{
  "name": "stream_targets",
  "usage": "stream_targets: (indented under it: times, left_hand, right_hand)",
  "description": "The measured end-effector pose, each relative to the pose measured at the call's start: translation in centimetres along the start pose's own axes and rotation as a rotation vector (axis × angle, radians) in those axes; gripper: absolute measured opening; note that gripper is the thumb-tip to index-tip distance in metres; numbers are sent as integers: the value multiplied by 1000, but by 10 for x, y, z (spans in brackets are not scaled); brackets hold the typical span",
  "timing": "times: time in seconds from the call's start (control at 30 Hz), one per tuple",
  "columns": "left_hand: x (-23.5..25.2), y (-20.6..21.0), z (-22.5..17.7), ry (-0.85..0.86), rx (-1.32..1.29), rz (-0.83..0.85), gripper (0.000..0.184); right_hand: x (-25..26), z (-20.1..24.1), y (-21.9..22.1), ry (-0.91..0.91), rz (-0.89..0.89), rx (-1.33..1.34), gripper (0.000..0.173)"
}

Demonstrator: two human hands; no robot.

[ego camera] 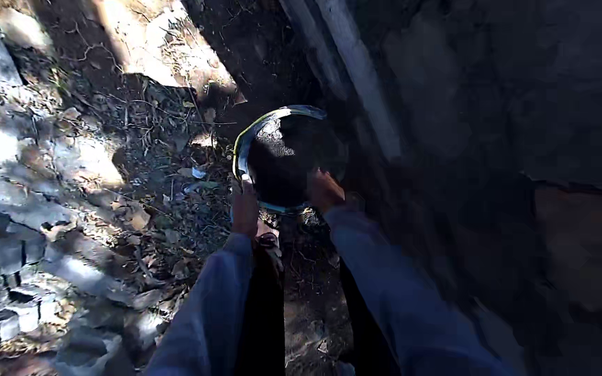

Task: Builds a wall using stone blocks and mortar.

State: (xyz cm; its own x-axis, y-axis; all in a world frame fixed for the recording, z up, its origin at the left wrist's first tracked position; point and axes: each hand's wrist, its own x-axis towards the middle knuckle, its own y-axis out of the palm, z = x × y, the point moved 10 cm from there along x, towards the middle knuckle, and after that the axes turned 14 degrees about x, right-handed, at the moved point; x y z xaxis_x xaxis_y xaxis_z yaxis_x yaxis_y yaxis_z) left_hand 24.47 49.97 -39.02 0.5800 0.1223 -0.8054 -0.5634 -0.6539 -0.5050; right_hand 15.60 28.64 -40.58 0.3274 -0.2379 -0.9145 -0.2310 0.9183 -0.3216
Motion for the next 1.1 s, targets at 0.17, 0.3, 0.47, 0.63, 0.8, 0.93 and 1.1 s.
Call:
stream_targets:
  times: [0.17,0.3,0.47,0.63,0.8,0.93,1.1]
  left_hand:
    - [19,7,3,-31,42,85,57]
    - [27,-8,-6,2,94,127,49]
    - [28,-7,-2,46,148,150,36]
    - [31,-9,1,56,145,192,33]
    - [31,-6,1,77,88,179,33]
    - [33,-8,-1,42,36,159,26]
    - [32,-5,4,33,65,174,28]
  right_hand:
    - [-25,6,50,74,92,-223,45]
    - [-45,3,3,6,167,-78,49]
    - [-15,-24,38,210,284,637,62]
    - [-21,-26,12,35,173,-75,55]
    - [6,-17,10,-3,1,-233,46]
    - [35,3,70,-78,154,-255,51]
    - [4,-17,74,-195,184,-78,49]
